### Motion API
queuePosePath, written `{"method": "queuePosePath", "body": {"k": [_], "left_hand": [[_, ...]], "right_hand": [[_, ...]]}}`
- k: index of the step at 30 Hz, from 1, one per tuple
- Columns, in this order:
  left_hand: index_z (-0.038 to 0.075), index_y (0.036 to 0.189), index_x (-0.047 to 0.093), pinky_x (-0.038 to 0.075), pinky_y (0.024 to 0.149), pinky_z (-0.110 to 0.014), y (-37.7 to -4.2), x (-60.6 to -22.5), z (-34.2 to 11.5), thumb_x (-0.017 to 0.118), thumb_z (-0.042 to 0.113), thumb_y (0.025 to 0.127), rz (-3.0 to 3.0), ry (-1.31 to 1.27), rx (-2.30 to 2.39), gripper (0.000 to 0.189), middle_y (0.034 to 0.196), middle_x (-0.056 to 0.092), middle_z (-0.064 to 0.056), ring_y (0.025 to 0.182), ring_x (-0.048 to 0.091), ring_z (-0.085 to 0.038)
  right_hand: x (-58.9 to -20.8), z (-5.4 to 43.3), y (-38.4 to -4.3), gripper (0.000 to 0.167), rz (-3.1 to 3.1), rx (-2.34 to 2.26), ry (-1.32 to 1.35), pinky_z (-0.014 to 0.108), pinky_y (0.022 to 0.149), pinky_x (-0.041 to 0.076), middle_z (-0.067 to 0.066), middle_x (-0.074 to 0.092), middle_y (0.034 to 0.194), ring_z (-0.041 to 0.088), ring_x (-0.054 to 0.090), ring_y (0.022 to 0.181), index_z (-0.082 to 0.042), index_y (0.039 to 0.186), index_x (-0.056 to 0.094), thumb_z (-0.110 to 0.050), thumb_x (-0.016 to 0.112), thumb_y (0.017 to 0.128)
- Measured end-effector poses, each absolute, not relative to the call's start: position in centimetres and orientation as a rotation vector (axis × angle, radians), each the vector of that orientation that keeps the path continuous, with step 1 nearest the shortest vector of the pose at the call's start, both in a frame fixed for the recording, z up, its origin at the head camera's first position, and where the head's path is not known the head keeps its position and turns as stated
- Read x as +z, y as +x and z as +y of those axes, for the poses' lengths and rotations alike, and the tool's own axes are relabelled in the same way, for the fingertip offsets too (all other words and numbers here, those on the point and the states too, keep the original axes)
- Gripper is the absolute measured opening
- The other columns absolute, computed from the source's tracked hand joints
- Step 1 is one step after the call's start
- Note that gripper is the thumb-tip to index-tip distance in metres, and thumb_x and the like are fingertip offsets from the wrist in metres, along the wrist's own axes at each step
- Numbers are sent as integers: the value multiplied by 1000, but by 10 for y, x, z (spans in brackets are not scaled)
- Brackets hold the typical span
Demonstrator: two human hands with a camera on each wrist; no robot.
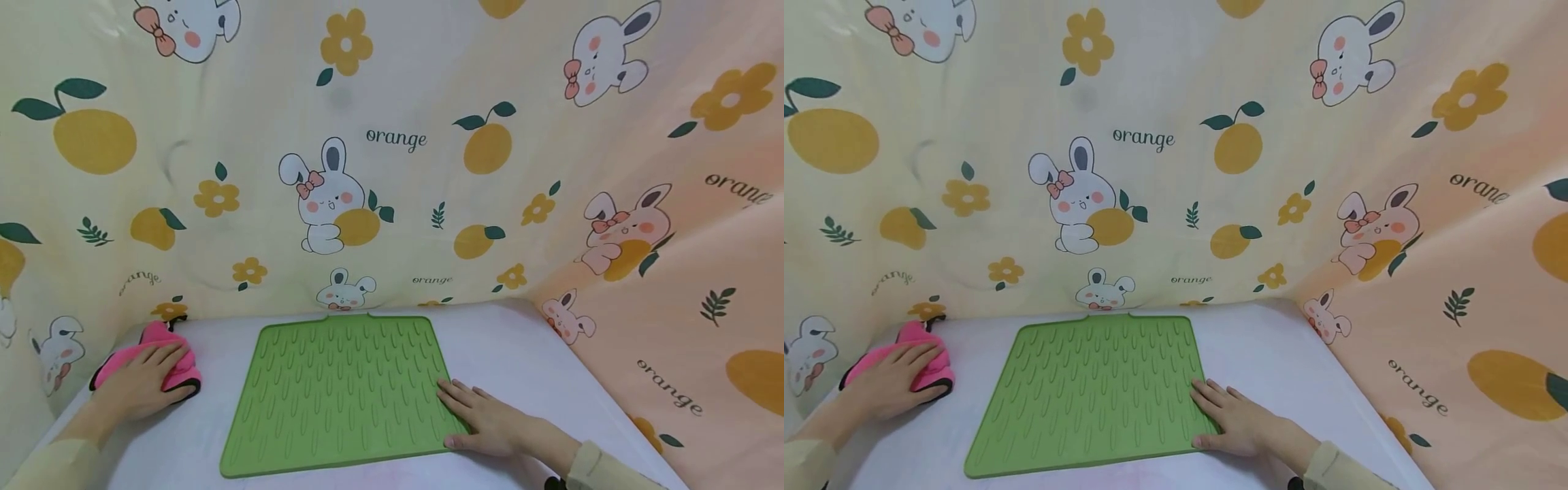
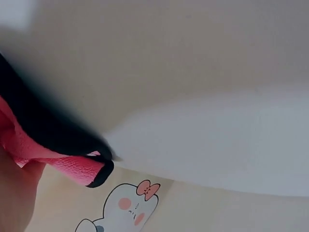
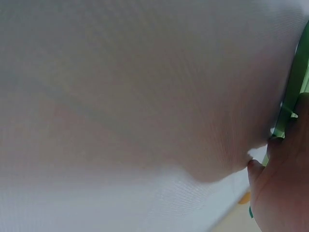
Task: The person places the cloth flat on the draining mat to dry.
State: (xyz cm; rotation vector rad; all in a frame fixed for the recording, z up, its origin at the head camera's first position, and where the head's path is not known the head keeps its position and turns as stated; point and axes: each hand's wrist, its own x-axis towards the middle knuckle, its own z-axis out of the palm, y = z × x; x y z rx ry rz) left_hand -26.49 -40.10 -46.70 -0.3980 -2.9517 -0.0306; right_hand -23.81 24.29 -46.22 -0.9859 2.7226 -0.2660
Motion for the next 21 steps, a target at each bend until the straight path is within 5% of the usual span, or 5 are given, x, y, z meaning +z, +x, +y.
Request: {"method": "queuePosePath", "body": {"k": [12,21], "left_hand": [[-6,141,55,38,103,-76,-271,-472,-402,67,67,90,-2967,-348,-70,90,142,48,-35,130,40,-57],[7,132,68,53,76,-71,-277,-466,-402,66,77,85,-2976,-272,-48,84,127,57,-26,115,47,-51]], "right_hand": [[-461,244,-238,92,2716,-259,-991,65,120,24,10,18,173,41,22,155,-8,164,29,-70,49,99],[-461,242,-239,92,2706,-299,-982,67,120,24,9,18,173,41,22,155,-9,164,29,-70,50,99]]}}
